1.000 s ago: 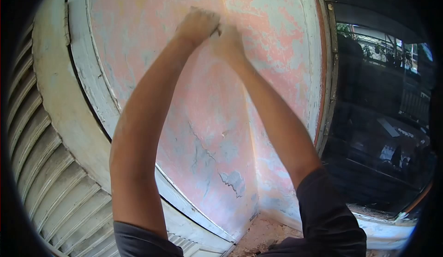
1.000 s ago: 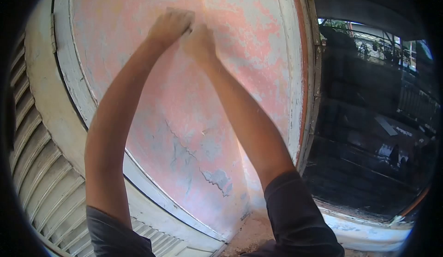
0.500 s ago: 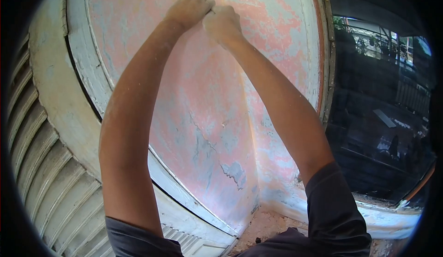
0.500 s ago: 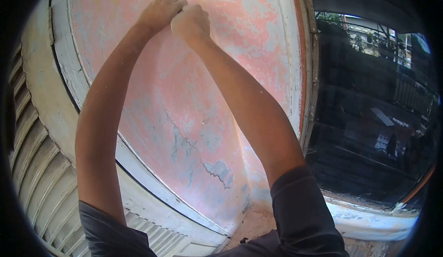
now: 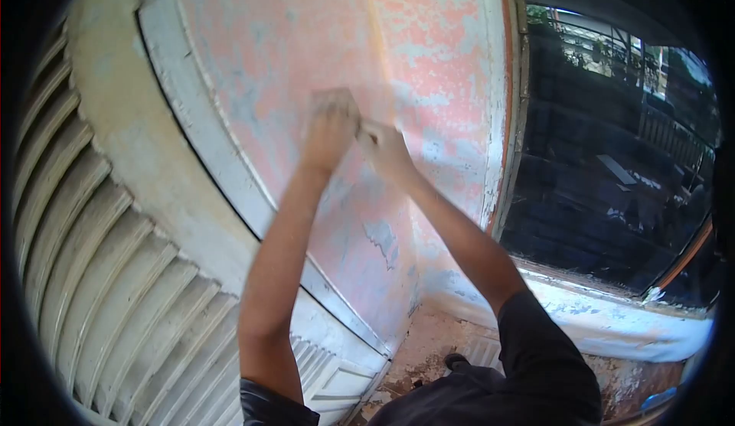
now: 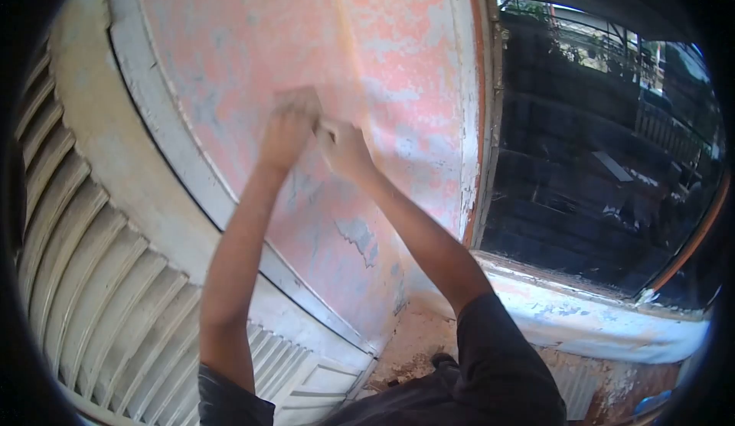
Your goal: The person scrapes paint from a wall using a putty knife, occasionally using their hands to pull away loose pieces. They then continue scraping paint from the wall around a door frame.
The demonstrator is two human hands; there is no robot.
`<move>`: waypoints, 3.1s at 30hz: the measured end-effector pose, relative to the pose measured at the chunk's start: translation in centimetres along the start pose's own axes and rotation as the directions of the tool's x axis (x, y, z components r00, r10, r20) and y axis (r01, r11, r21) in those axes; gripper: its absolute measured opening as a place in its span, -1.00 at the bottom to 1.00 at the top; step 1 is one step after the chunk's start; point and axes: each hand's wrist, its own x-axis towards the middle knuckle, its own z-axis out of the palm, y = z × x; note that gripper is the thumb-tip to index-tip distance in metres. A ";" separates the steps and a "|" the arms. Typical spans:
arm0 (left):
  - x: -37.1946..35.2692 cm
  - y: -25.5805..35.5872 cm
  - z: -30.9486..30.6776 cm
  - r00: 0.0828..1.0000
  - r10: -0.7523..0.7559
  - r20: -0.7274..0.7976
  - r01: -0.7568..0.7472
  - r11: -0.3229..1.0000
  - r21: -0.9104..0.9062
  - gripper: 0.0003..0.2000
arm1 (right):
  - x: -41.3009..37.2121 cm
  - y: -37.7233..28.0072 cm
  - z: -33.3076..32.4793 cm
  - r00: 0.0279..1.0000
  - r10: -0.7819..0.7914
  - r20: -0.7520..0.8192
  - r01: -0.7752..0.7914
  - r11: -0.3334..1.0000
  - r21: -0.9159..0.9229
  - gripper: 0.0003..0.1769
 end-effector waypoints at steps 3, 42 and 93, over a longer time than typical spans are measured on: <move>-9.1 6.3 -0.7 0.993 -0.119 -0.021 0.120 0.991 0.059 -0.58 | -9.5 2.0 2.7 0.996 0.060 0.062 -0.058 0.998 -0.037 -0.87; -63.7 28.4 -14.8 -0.308 -0.647 0.698 0.839 -0.530 -0.121 -0.65 | -30.2 6.5 9.6 0.344 0.927 0.148 -0.836 0.231 0.497 -0.45; -21.1 30.8 -5.8 -0.329 -0.745 0.580 0.848 -0.504 -0.166 -0.51 | -27.6 14.5 -3.5 0.772 0.125 0.624 -0.379 0.878 0.293 -0.48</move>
